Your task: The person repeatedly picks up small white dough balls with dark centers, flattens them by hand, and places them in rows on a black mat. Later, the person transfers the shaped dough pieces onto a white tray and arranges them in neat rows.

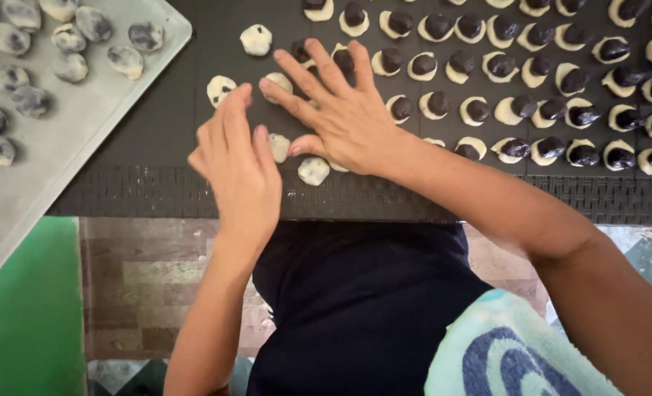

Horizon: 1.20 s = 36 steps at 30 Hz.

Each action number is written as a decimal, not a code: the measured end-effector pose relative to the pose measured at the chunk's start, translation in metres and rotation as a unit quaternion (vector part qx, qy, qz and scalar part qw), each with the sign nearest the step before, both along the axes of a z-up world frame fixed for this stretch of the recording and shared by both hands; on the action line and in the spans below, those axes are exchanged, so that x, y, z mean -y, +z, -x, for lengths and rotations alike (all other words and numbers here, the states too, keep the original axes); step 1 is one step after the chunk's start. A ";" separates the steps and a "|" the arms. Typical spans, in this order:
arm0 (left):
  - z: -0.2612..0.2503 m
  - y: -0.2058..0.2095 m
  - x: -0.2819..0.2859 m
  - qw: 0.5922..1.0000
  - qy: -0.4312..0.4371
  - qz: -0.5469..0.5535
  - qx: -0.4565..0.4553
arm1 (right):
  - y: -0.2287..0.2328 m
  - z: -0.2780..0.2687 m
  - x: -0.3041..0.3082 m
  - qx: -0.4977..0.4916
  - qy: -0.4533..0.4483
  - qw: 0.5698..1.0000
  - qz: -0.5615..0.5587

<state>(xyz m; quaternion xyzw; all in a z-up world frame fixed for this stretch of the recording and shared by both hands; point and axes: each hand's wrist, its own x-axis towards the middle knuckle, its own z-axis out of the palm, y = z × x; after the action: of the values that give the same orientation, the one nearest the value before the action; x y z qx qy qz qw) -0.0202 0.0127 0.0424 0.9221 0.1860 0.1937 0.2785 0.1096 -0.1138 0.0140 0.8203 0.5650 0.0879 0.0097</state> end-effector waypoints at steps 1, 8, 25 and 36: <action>-0.012 0.002 0.000 1.000 -0.002 0.000 0.008 | 0.015 -0.007 0.001 0.008 -0.002 1.000 0.000; -0.054 -0.036 0.029 0.975 -0.125 -0.178 0.045 | 0.004 -0.052 0.060 -0.163 -0.004 0.970 -0.183; -0.072 -0.049 0.039 0.958 -0.198 -0.201 0.052 | -0.011 -0.033 0.081 -0.154 -0.036 0.971 -0.178; -0.074 -0.004 0.027 0.975 -0.122 0.160 -0.092 | 0.028 -0.024 0.071 -0.125 0.117 0.926 -0.336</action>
<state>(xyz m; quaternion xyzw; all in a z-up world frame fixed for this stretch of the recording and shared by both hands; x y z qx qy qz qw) 0.0535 -0.0140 0.0379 0.8951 0.1252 0.0401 0.4261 0.1338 -0.1851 0.0421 0.7080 0.5907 0.1697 -0.3478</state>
